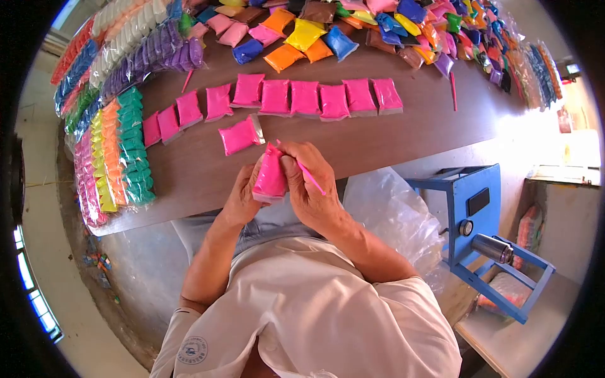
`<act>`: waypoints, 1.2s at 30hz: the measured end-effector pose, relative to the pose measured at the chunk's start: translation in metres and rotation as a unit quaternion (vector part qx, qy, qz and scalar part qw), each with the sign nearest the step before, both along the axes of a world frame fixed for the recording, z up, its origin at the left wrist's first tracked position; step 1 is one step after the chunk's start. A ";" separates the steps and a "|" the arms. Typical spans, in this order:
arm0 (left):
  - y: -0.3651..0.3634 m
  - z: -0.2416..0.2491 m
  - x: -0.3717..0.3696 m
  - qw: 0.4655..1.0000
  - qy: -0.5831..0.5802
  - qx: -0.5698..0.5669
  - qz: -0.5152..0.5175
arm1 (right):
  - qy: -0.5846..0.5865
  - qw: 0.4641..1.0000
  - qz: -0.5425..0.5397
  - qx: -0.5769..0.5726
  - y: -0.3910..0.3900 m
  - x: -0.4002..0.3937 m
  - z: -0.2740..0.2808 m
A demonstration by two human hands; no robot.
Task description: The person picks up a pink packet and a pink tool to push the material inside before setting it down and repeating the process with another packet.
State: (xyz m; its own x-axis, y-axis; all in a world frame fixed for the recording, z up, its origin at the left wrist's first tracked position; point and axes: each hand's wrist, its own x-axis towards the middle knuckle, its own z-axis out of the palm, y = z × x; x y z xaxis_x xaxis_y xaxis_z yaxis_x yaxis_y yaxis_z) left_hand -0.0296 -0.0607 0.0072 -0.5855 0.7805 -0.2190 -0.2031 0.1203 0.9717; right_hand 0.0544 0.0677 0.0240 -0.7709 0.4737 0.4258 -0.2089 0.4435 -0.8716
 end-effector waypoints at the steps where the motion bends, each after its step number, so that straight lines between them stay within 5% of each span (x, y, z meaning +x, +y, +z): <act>1: 0.001 -0.001 0.002 1.000 0.028 -0.012 -0.003 | -0.005 0.999 -0.030 0.024 0.000 0.001 0.001; 10: 0.007 0.017 -0.002 0.999 -0.012 -0.003 -0.037 | -0.052 0.973 -0.168 0.150 0.000 0.018 -0.015; 14: 0.010 0.006 0.000 0.993 0.101 -0.029 -0.048 | -0.047 0.971 -0.163 0.167 -0.001 0.016 -0.024; 17: 0.012 0.006 0.009 0.998 0.062 0.003 0.020 | -0.020 0.975 -0.142 0.171 0.001 0.017 -0.024; 24: 0.011 0.012 0.014 0.986 0.150 -0.066 0.035 | -0.096 0.991 -0.096 -0.008 0.036 0.033 0.007; 26: 0.012 0.009 0.014 0.961 0.254 -0.111 0.011 | -0.082 0.989 -0.032 0.116 0.036 0.038 0.014; 32: 0.018 0.008 0.023 0.925 0.375 -0.038 0.044 | -0.008 0.973 -0.008 0.228 0.029 0.033 0.003; 36: 0.020 0.017 0.026 0.925 0.364 -0.104 0.038 | -0.026 0.959 -0.065 0.275 0.053 0.030 -0.005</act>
State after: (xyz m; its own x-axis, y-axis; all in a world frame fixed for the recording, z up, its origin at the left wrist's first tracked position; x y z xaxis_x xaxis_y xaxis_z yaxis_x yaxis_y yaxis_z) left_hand -0.0036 -0.0402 0.0238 -0.6882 0.7167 0.1129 0.4796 0.3327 0.8119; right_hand 0.0847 0.1204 0.0190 -0.7480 0.2812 0.6012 -0.0836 0.8587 -0.5057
